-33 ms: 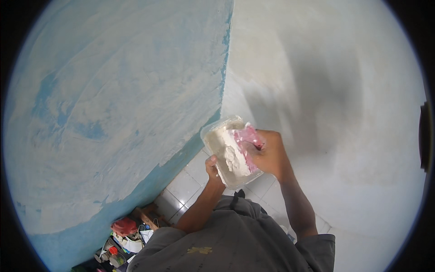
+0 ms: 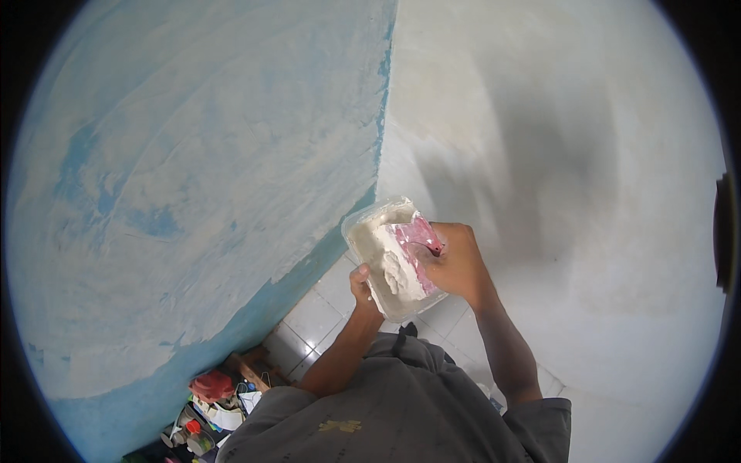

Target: The person mixes white plaster in a container using a trowel, then applies the plaster to a wall and ceiling using smooth strokes. The person repeatedly scoops plaster and spreads it across the surface.

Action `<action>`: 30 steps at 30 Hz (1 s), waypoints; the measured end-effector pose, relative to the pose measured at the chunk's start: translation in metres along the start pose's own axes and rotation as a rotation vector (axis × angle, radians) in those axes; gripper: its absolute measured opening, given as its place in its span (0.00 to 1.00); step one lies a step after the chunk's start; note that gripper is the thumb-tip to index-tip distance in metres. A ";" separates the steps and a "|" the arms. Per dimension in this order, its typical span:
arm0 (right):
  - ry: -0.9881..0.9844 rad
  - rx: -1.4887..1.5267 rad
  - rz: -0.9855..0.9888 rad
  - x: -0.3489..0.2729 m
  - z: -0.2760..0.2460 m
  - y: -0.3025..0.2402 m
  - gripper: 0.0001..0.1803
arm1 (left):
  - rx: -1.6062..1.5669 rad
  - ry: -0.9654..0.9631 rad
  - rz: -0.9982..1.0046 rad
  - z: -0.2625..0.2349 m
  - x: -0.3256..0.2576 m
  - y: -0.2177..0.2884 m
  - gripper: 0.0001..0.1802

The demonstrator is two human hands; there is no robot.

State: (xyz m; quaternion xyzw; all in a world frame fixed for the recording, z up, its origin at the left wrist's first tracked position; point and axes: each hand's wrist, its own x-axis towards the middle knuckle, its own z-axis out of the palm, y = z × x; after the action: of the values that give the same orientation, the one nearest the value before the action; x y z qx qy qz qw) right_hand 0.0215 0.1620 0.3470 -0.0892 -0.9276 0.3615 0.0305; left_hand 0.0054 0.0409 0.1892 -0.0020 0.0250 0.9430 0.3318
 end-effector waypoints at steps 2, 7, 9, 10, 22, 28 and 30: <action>0.067 0.096 0.033 0.002 -0.003 0.002 0.07 | 0.006 0.008 0.006 0.001 0.000 0.000 0.48; 0.035 0.204 0.008 0.011 0.003 0.012 0.07 | 0.028 0.001 0.051 0.003 0.006 -0.003 0.48; 0.020 -0.049 -0.006 0.012 0.005 0.013 0.07 | 0.060 0.010 0.026 -0.005 0.006 0.001 0.48; 0.047 -0.009 0.017 0.011 0.004 0.012 0.07 | 0.075 0.015 0.015 -0.007 0.005 0.002 0.48; 0.112 0.017 0.017 0.007 0.010 0.000 0.06 | 0.109 0.020 0.049 0.000 -0.001 -0.001 0.48; 0.119 -0.075 -0.050 0.009 0.023 0.008 0.08 | 0.070 -0.013 0.023 -0.010 -0.002 -0.002 0.47; 0.095 -0.037 -0.033 0.009 0.017 -0.001 0.09 | 0.080 0.024 -0.007 -0.008 -0.003 0.000 0.47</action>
State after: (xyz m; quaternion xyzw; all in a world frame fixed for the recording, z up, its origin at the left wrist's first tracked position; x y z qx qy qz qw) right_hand 0.0103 0.1513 0.3350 -0.0913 -0.9329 0.3392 0.0788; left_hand 0.0076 0.0388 0.1816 0.0001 0.0667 0.9401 0.3343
